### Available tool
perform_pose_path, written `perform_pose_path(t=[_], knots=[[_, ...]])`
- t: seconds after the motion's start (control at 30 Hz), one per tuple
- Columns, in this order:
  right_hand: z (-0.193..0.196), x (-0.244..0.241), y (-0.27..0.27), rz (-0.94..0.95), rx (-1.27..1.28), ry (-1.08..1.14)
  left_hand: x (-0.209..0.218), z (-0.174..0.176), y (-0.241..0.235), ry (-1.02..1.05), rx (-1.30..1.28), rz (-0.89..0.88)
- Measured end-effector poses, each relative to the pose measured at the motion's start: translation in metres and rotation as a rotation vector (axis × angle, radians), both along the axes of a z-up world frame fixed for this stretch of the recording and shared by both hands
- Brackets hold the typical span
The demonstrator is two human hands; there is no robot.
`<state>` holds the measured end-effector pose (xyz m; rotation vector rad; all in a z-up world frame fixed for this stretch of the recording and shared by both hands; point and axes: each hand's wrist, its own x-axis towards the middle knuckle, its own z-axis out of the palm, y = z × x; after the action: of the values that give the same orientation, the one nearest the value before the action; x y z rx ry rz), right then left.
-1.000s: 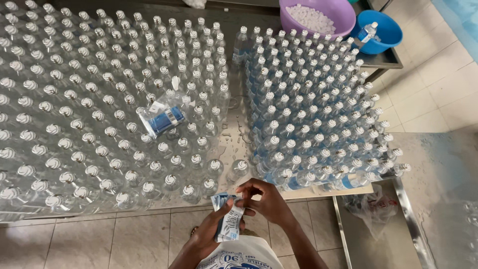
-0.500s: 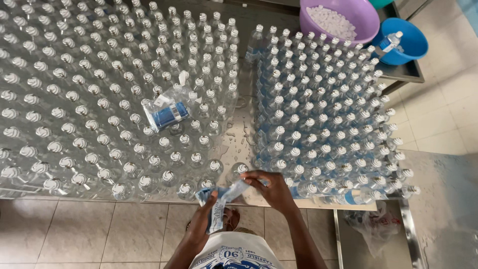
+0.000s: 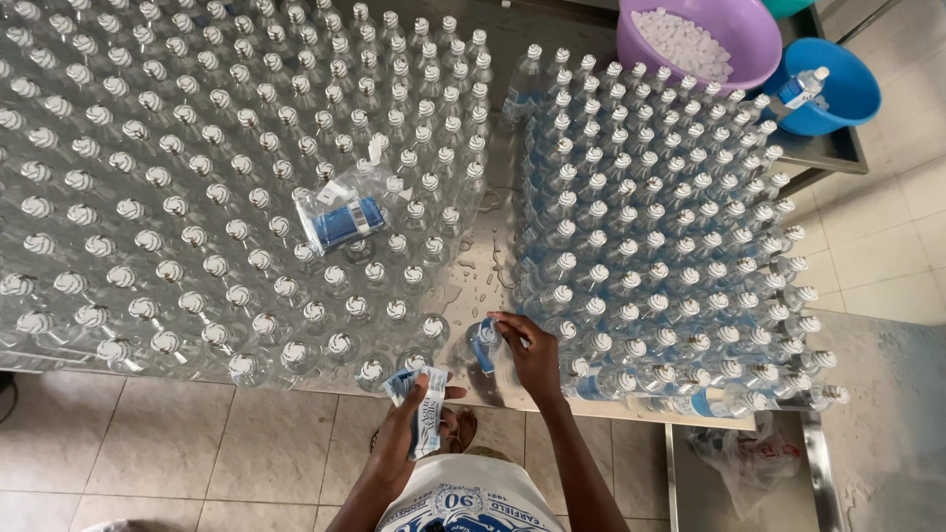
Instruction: The person repeatedly picks up small plastic bottles from a table, applies a label to each bottle, and places the labeled bottle back on the table. The task involves handling bottles and labels by hand.
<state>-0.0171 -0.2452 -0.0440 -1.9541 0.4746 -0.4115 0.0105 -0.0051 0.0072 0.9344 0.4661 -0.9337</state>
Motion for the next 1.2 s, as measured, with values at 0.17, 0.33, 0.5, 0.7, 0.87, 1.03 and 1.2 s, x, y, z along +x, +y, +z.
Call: perform_pose_path(t=[0.17, 0.33, 0.5, 0.7, 0.87, 1.03, 1.2], knots=[[-0.022, -0.023, 0.008, 0.029, 0.049, 0.044, 0.000, -0.006, 0.003, 0.003, 0.009, -0.064], [-0.033, -0.032, 0.013, 0.104, 0.094, 0.112, 0.006, 0.005, 0.002, -0.020, 0.034, -0.072], [-0.050, -0.023, 0.015, 0.129, 0.217, -0.076, 0.005, 0.005, 0.009, -0.029, 0.034, -0.105], [-0.076, -0.016, 0.019, 0.058, 0.170, 0.072, 0.007, 0.009, 0.017, -0.001, 0.048, -0.095], [-0.118, -0.014, 0.018, 0.031, 0.104, 0.164, 0.007, 0.007, 0.032, -0.031, 0.026, -0.079], [-0.149, -0.010, 0.020, -0.084, 0.172, 0.271, 0.003, -0.012, 0.048, 0.004, -0.023, -0.038], [-0.172, -0.012, 0.018, -0.090, 0.161, 0.285, 0.002, -0.013, 0.059, -0.014, -0.008, -0.029]])
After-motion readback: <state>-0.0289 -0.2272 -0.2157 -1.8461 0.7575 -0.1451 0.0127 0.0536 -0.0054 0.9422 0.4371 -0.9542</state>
